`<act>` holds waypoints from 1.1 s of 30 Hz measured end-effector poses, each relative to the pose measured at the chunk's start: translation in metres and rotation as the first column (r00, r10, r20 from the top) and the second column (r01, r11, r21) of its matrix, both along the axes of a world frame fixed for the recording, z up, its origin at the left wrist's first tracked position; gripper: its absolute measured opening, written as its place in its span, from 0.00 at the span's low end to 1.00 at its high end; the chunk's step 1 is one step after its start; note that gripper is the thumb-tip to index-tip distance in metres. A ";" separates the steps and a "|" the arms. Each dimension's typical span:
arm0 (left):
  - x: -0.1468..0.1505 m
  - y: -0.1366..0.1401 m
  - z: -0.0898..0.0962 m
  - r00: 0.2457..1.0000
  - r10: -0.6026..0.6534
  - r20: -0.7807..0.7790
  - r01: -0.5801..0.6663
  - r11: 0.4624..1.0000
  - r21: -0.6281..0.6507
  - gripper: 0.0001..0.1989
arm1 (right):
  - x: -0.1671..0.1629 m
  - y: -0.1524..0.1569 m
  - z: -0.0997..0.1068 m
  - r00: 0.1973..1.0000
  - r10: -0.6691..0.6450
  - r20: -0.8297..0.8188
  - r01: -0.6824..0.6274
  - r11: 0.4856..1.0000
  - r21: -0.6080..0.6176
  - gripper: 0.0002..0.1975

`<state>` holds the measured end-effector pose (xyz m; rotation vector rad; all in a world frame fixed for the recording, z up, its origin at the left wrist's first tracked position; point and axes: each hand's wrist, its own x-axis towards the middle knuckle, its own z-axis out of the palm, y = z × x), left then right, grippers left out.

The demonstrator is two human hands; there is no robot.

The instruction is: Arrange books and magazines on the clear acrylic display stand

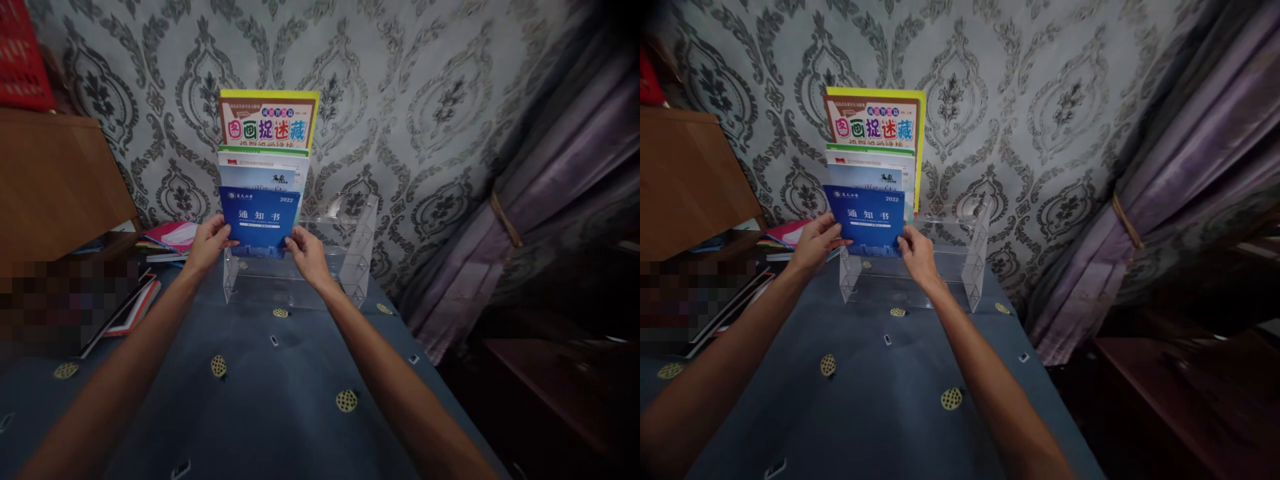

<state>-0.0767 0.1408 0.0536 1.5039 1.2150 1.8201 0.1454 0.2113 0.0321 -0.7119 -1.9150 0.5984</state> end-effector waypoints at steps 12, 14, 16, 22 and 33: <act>-0.021 0.006 -0.016 0.708 0.453 -0.542 -0.451 0.880 0.147 0.03 | -0.006 0.010 -0.004 0.969 -0.146 0.200 0.143 0.989 0.031 0.06; -0.021 0.004 -0.017 0.716 0.444 -0.539 -0.453 0.882 0.126 0.02 | -0.008 0.010 -0.006 0.971 -0.148 0.189 0.150 0.989 0.003 0.04; -0.020 0.003 -0.018 0.736 0.436 -0.518 -0.450 0.887 0.107 0.03 | -0.010 0.011 -0.008 0.976 -0.149 0.158 0.153 0.988 -0.010 0.02; -0.019 -0.001 -0.021 0.781 0.430 -0.453 -0.435 0.895 0.099 0.05 | -0.012 0.010 -0.012 0.981 -0.170 0.092 0.172 0.985 -0.013 0.03; -0.020 -0.004 -0.022 0.797 0.402 -0.450 -0.417 0.906 0.071 0.07 | -0.009 0.010 -0.016 0.966 -0.239 0.101 0.238 0.971 0.026 0.01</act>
